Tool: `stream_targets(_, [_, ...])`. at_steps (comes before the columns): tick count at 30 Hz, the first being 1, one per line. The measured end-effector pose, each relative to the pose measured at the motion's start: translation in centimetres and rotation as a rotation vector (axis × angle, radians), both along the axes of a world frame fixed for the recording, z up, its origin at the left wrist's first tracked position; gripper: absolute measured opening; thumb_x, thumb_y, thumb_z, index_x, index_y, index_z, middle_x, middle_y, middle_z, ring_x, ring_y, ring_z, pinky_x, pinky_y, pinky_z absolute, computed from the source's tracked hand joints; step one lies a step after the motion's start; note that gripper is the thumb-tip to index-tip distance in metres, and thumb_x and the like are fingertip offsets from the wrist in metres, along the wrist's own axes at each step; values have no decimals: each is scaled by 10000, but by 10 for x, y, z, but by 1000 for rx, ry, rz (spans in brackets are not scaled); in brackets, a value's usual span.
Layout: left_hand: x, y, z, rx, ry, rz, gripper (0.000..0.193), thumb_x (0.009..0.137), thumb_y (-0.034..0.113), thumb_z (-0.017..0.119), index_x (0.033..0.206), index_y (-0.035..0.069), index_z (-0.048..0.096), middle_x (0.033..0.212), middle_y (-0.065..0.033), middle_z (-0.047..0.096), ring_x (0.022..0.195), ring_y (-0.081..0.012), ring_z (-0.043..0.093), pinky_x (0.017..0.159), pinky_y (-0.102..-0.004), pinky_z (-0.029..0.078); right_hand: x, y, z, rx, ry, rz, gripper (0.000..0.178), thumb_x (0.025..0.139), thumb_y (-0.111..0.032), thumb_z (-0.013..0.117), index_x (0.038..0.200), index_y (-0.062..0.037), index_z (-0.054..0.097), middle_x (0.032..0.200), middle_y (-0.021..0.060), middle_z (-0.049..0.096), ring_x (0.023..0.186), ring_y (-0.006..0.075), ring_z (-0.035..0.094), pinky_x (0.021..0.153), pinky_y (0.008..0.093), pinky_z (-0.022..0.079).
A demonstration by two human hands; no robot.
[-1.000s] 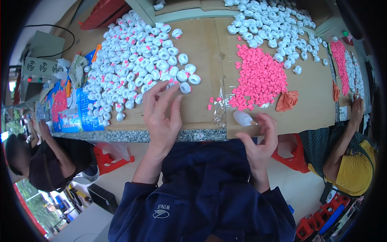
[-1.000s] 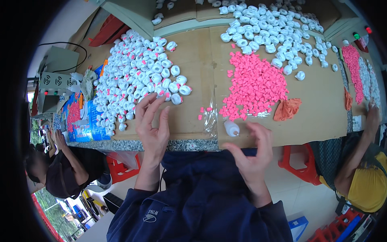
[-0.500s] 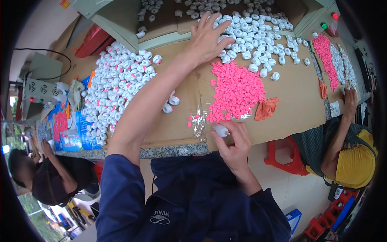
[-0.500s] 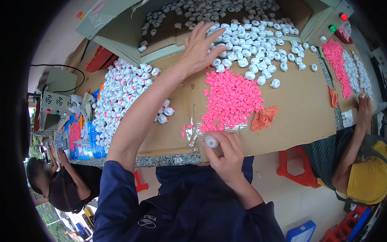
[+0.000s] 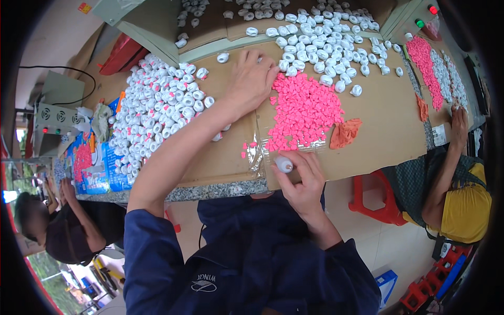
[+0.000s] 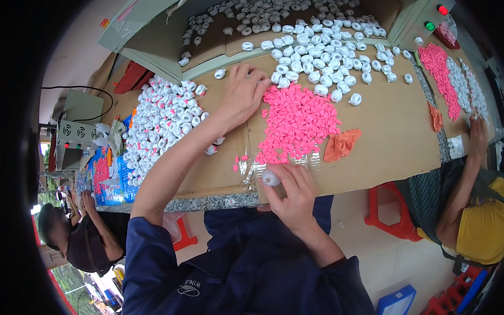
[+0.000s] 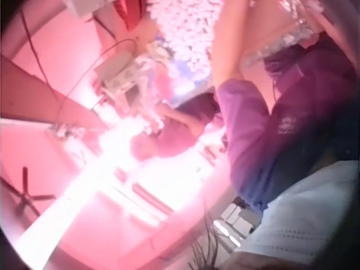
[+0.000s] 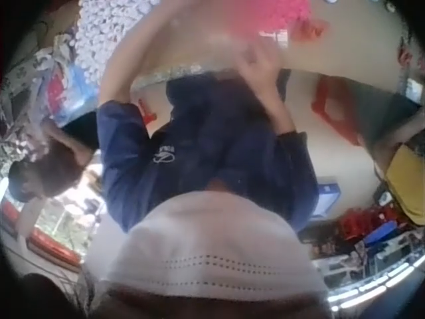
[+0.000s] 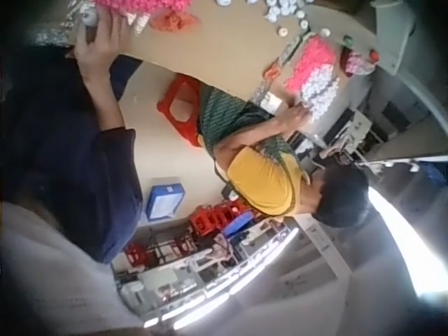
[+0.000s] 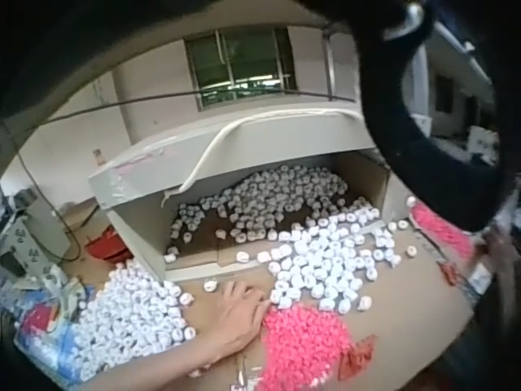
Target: Assembling small plastic toy components by applying glue from a bottle.
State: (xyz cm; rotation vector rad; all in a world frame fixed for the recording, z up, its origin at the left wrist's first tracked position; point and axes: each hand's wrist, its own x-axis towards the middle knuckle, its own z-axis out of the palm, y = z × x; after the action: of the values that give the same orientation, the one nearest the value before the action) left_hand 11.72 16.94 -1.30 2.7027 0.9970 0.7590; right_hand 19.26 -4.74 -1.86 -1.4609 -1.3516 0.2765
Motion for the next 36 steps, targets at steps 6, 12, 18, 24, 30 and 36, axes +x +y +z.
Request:
stream_targets(6, [-23, -66, 8, -78, -60, 80, 176, 844, 146, 508, 972, 34, 555, 1074, -148, 469, 1020, -311, 429, 810, -448, 361, -2, 0, 3, -14, 0, 13, 280, 640, -8, 719, 901, -9, 615, 840, 105, 608, 736, 235, 560, 650, 305, 451])
stream_targets(12, [-49, -105, 14, -276, -255, 88, 251, 865, 103, 488, 1099, 21, 528, 1191, -183, 460, 1085, -337, 439, 926, -390, 343, -3, -3, 5, -51, -5, 4, 285, 641, -9, 719, 905, -8, 610, 820, 106, 599, 732, 233, 558, 646, 298, 446])
stream_targets(18, [-67, -113, 13, -344, -361, 43, 384, 881, 98, 468, 1256, 24, 434, 1297, -201, 408, 1154, -326, 435, 979, -374, 323, -6, -1, 6, -62, -13, -2, 285, 643, 2, 718, 905, -3, 606, 824, 109, 600, 756, 233, 565, 664, 295, 447])
stream_targets(24, [-94, -101, 10, -752, -645, 111, 342, 958, 170, 385, 1256, 9, 432, 1273, -85, 445, 1068, -132, 490, 875, -253, 416, -5, -1, 9, -92, 5, 2, 271, 654, 6, 718, 903, 9, 610, 851, 106, 604, 778, 223, 568, 692, 287, 447])
stream_targets(30, [-113, -89, 5, -478, -538, 106, 263, 949, 115, 387, 1125, 6, 549, 1231, -104, 481, 1088, -162, 487, 906, -277, 415, -5, -2, 8, -100, 17, 3, 268, 664, 4, 719, 909, 13, 610, 863, 100, 605, 791, 215, 568, 703, 287, 445])
stream_targets(36, [-108, -101, 16, -436, -566, 223, 204, 892, 82, 503, 1067, 17, 585, 1164, -106, 523, 1061, -175, 504, 871, -284, 419, -5, -6, 8, -106, 32, 10, 258, 668, 3, 716, 903, 17, 610, 872, 103, 610, 803, 215, 565, 714, 293, 442])
